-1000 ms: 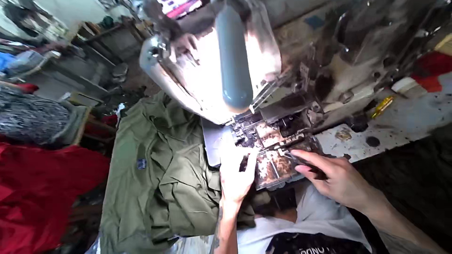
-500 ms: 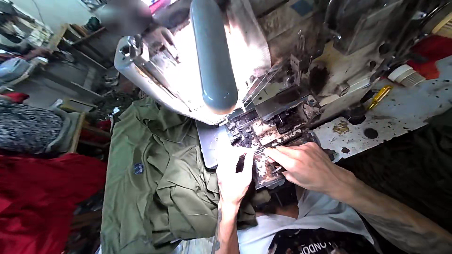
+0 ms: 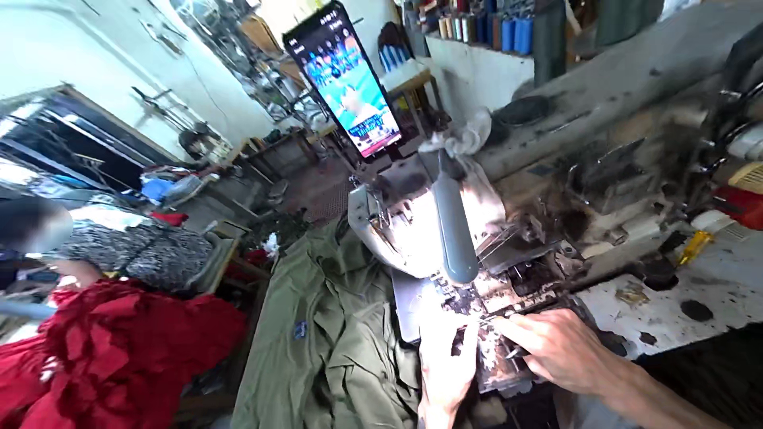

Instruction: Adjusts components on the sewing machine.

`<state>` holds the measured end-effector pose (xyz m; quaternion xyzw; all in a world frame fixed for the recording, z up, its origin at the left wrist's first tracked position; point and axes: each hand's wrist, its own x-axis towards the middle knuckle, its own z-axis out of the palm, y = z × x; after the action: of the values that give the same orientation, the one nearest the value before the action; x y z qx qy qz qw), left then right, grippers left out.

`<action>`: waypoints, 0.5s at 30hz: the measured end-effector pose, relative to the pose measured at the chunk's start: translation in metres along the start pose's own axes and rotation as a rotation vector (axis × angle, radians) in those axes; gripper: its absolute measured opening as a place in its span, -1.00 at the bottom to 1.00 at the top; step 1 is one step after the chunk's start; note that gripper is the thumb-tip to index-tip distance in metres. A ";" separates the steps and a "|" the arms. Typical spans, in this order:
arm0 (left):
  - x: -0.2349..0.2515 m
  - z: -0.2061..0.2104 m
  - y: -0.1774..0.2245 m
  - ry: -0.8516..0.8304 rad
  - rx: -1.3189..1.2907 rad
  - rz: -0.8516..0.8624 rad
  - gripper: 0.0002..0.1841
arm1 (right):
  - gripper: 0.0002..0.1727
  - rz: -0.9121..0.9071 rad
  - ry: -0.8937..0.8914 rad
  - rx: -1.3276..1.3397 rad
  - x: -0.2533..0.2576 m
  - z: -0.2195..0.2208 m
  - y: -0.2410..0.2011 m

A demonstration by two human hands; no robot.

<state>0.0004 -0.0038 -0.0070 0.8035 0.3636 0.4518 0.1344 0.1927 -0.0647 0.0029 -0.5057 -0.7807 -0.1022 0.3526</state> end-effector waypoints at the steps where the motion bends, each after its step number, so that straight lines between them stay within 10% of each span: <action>1: 0.000 0.000 0.000 0.003 -0.002 0.003 -0.81 | -0.71 0.000 -0.003 0.000 -0.001 0.000 0.001; 15: 0.020 -0.014 -0.008 0.101 0.164 -0.017 -0.77 | -0.70 0.139 0.018 0.040 -0.002 -0.001 0.030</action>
<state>-0.0080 0.0137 0.0088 0.7848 0.4126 0.4593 0.0535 0.2190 -0.0525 -0.0035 -0.5505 -0.7425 -0.0665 0.3757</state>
